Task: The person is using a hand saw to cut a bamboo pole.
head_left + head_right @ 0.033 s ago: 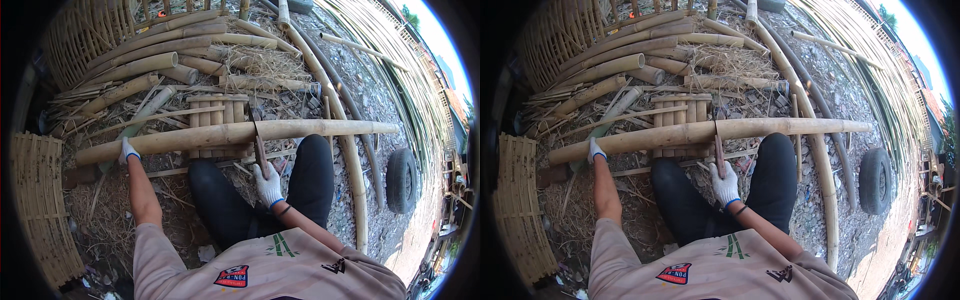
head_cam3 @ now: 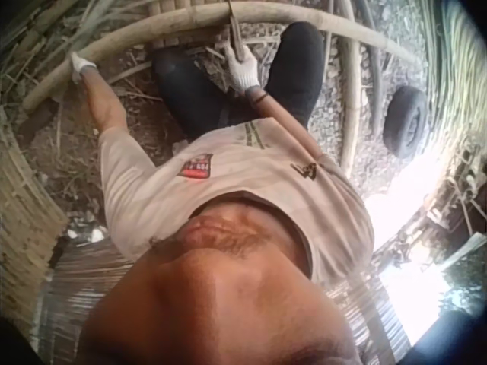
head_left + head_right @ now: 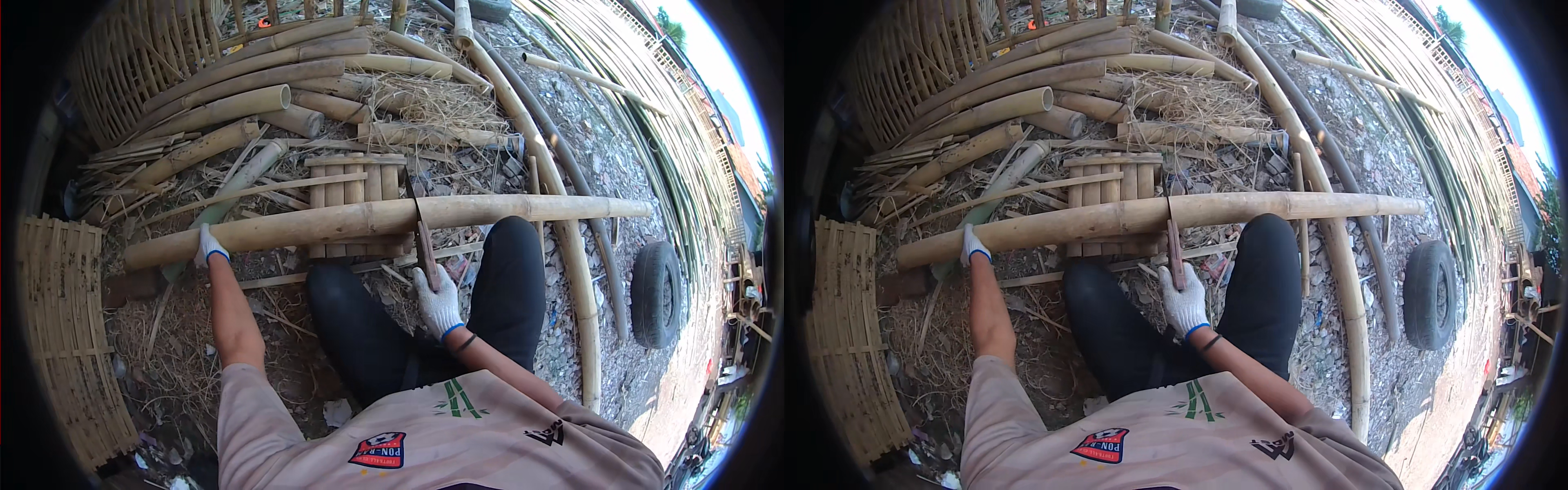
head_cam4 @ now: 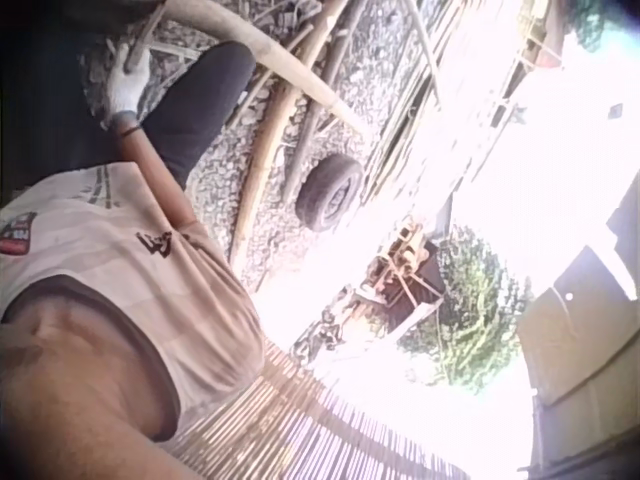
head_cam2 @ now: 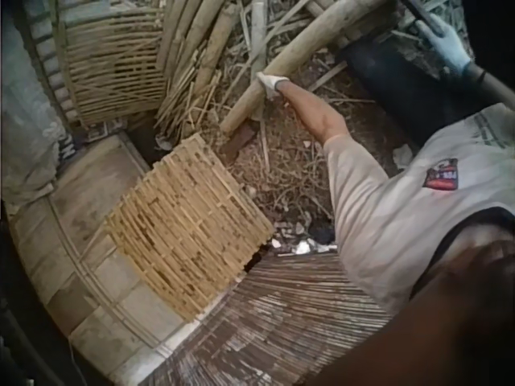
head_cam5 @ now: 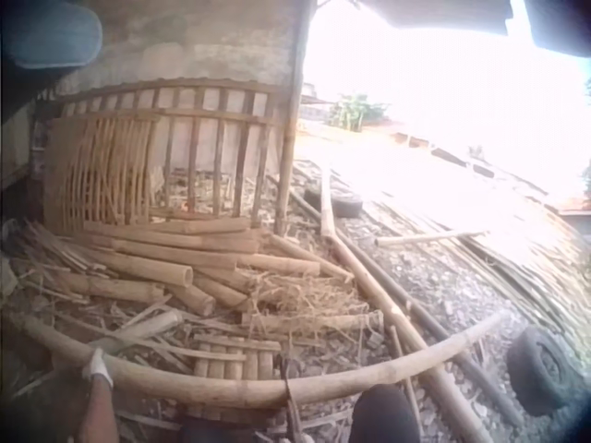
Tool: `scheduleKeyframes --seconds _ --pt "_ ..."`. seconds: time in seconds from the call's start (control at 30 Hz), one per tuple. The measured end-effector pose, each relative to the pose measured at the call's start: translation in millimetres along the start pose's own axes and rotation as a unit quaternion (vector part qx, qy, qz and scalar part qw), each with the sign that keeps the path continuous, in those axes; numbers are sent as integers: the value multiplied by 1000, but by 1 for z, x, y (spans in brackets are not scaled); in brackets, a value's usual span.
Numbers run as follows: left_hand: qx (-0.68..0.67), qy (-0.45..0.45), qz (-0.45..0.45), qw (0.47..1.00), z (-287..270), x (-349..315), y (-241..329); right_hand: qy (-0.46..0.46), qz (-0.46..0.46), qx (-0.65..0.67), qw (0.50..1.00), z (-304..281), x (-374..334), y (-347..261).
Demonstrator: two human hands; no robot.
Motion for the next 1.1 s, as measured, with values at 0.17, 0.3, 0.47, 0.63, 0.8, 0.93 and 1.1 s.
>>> scheduleKeyframes --seconds 0.17,0.3,0.47,0.63,0.8,0.93,1.1 --pt "-13 7 14 1000 1 6 -13 -15 28 18 999 -2 -8 11" --pt "-33 -6 15 999 12 25 -19 -12 54 25 998 -1 -5 3" --pt "-102 -98 -38 989 53 12 -36 28 53 60 996 -28 19 -6" --pt "14 -282 -84 956 54 38 -21 2 91 56 994 -44 30 -62" --pt "41 0 -79 996 56 62 3 11 83 7 996 -65 -10 -103" --pt "-3 -137 -60 989 56 84 -8 6 60 -24 998 -56 -15 -104" --pt "-97 -336 -31 936 35 111 -21 23 95 -43 994 -37 37 -101"
Point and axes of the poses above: each hand's wrist, its own x-axis towards the middle knuckle, its own z-axis out of the palm, y = z × x, the point moved 2 cm from there along x, towards the middle knuckle, and after that the axes turned 5 degrees about x, right-handed, at the moved point
